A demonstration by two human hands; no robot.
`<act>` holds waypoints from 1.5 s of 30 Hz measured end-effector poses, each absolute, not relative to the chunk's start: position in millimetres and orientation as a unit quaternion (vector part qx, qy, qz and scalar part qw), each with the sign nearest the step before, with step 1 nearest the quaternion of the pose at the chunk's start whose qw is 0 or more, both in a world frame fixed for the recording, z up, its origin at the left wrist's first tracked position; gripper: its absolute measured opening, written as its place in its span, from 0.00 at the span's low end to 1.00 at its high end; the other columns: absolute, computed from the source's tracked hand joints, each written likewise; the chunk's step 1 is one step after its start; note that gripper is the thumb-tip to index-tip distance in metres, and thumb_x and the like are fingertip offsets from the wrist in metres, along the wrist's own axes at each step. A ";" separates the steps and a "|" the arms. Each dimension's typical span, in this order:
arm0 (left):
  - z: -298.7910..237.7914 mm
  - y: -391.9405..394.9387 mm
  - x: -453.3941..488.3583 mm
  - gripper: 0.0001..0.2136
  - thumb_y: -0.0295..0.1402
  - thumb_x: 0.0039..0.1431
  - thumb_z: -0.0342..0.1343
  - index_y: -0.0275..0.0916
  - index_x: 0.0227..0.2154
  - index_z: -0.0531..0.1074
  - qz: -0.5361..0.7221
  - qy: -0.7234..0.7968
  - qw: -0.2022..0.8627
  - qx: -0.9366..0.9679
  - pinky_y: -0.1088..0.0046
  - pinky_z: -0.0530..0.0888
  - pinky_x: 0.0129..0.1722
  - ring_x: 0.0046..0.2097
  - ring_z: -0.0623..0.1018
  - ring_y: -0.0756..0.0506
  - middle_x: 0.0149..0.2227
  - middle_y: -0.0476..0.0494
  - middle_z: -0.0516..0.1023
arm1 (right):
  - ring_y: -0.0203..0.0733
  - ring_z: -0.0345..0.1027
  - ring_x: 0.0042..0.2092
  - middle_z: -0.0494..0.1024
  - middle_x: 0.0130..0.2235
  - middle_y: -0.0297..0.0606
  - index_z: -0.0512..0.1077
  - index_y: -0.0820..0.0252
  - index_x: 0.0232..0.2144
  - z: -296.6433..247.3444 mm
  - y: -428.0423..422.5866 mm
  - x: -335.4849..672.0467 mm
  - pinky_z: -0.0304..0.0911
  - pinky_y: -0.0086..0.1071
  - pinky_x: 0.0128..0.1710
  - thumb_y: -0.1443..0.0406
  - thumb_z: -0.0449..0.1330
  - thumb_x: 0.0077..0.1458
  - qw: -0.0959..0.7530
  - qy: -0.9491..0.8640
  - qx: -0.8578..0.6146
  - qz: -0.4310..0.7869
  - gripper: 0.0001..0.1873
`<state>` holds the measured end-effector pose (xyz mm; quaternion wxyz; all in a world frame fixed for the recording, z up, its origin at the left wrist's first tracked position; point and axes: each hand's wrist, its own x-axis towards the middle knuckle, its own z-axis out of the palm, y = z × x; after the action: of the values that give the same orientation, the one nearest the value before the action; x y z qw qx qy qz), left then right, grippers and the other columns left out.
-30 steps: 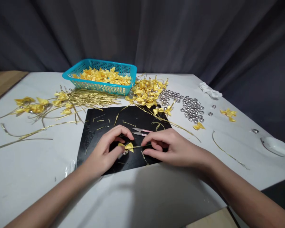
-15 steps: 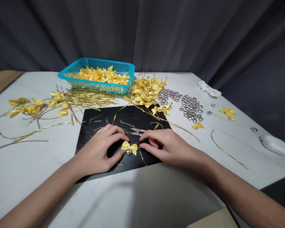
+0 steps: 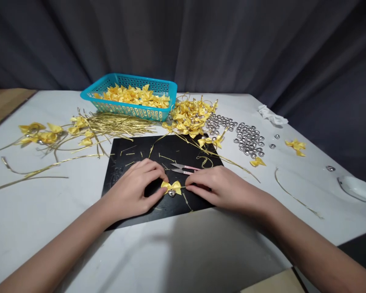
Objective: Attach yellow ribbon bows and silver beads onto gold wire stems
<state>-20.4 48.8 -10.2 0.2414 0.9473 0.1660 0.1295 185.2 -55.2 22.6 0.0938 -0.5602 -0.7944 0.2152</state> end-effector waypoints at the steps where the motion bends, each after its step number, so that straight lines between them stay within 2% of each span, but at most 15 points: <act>1: -10.2 49.0 -20.3 0.05 0.33 0.59 0.50 0.39 0.35 0.70 0.130 0.167 0.243 0.947 0.64 0.66 0.42 0.41 0.70 0.44 0.39 0.45 0.72 | 0.34 0.67 0.32 0.75 0.31 0.37 0.72 0.63 0.33 23.2 -55.3 186.7 0.54 0.25 0.31 0.68 0.51 0.61 0.093 -0.797 -0.557 0.216 0.10; 18: -6.6 52.2 -21.6 0.07 0.26 0.54 0.50 0.38 0.35 0.70 0.127 0.168 0.309 0.928 0.63 0.66 0.43 0.43 0.70 0.43 0.39 0.44 0.73 | 0.32 0.63 0.26 0.74 0.28 0.35 0.71 0.62 0.32 24.4 -55.7 188.3 0.49 0.25 0.27 0.69 0.52 0.58 0.085 -0.784 -0.588 0.180 0.08; 27: -7.8 52.0 -19.5 0.03 0.30 0.55 0.54 0.38 0.32 0.71 0.143 0.165 0.315 0.924 0.66 0.67 0.41 0.40 0.72 0.45 0.35 0.46 0.75 | 0.31 0.62 0.26 0.74 0.28 0.35 0.71 0.62 0.33 26.6 -55.3 185.1 0.49 0.25 0.26 0.69 0.52 0.58 0.070 -0.782 -0.588 0.194 0.07; 30: -8.4 52.0 -19.0 0.05 0.32 0.53 0.57 0.39 0.33 0.71 0.137 0.164 0.306 0.928 0.65 0.67 0.42 0.40 0.71 0.44 0.36 0.45 0.75 | 0.32 0.62 0.27 0.74 0.29 0.35 0.71 0.62 0.33 26.4 -55.2 185.1 0.49 0.25 0.26 0.69 0.52 0.58 0.070 -0.782 -0.588 0.194 0.07; 40: -8.0 52.2 -19.3 0.04 0.29 0.54 0.53 0.39 0.33 0.70 0.133 0.167 0.305 0.928 0.64 0.67 0.41 0.41 0.71 0.43 0.36 0.45 0.75 | 0.33 0.63 0.27 0.74 0.29 0.35 0.71 0.62 0.33 25.4 -55.6 183.9 0.50 0.25 0.27 0.69 0.51 0.59 0.063 -0.781 -0.590 0.193 0.08; 45: -7.4 51.9 -20.4 0.04 0.29 0.54 0.53 0.38 0.33 0.70 0.135 0.171 0.314 0.924 0.64 0.67 0.42 0.41 0.71 0.43 0.36 0.44 0.75 | 0.33 0.65 0.27 0.74 0.29 0.36 0.70 0.62 0.38 24.4 -55.6 180.7 0.53 0.25 0.28 0.68 0.52 0.59 0.069 -0.766 -0.600 0.219 0.08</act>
<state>-20.4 51.9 -7.4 0.3138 0.9242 0.1711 0.1347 180.7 -55.6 24.4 0.0695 -0.6003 -0.7661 0.2190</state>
